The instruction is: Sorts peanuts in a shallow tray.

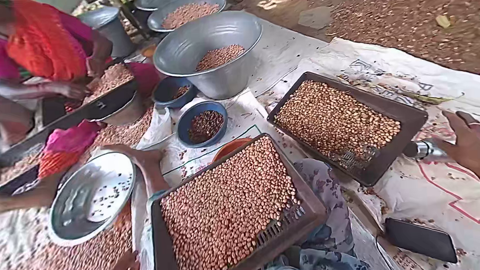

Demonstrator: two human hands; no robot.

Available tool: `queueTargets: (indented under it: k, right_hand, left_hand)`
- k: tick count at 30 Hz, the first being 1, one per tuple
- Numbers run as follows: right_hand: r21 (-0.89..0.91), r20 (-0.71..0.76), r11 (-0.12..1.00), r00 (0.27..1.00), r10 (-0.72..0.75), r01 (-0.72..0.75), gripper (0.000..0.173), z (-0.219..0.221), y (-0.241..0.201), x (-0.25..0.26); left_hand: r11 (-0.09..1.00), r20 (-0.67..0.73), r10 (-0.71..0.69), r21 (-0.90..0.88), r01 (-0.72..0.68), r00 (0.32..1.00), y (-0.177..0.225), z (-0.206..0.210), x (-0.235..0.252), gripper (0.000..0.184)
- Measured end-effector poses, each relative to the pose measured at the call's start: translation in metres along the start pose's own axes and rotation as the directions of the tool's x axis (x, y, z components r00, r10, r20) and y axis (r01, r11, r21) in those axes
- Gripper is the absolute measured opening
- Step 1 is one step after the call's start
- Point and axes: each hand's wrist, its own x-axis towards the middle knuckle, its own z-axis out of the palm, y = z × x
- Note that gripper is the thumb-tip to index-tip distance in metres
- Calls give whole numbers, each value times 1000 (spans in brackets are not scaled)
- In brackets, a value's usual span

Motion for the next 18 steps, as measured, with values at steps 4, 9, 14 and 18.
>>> queueTargets:
  k: [4, 9, 14, 18]
  right_hand:
    - [233, -3, 802, 825, -565, 550, 46, 43, -134, -52]
    - [196, 43, 348, 347, -937, 917, 30, 101, -267, -114]
    - [174, 581, 750, 548, -601, 638, 91, 158, -343, -104]
    - [201, 602, 790, 564, -566, 579, 76, 194, -408, -137]
  left_hand:
    - [988, -31, -155, 19, 155, 987, -55, 8, -9, 56]
    - [986, 76, -152, -53, 156, 985, -63, 33, -35, 52]
    - [988, 47, -99, -111, 104, 994, -65, 35, -44, 45]
    - [984, 50, -109, -139, 115, 993, -70, 40, -43, 47]
